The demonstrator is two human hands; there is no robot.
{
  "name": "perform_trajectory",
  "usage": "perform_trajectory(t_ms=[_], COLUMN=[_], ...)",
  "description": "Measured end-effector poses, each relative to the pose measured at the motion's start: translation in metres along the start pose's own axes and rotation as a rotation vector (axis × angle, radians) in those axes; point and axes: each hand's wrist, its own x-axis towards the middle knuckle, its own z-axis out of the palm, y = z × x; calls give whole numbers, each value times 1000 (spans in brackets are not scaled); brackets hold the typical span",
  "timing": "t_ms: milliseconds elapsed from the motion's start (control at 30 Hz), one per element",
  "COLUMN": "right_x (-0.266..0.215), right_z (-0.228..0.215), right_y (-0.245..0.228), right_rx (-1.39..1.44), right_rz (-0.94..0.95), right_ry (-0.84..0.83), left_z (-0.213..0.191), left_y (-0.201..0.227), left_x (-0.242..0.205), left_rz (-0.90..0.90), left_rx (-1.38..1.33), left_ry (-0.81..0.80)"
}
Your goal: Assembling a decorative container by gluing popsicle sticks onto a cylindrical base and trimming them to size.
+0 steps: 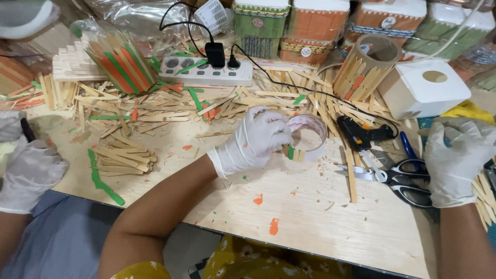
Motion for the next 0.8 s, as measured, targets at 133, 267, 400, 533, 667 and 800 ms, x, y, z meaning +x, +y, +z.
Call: perform_trajectory(t_ms=[133,267,400,533,667,800], right_x=[-10,-8,-7,-2,-1,0], right_z=[12,13,10,5,4,6], right_y=[11,15,11,7,6,8], right_rx=[-150,-133,-152,-99,-101,-94], right_rz=[-2,29,-32,-57,-32,-65], right_ry=[14,-28,0,24,-10,18], left_z=[12,26,27,26,29,28], left_y=[-4,-13,-14,-15,-16,-16], left_x=[-11,-18,-18,-16,-19,-19], left_rz=[-121,-226,-253,-197,-232,-249], left_rx=[-357,-436,-433,-460,-455,-440], left_ry=[40,-20,-54,14,-22,-55])
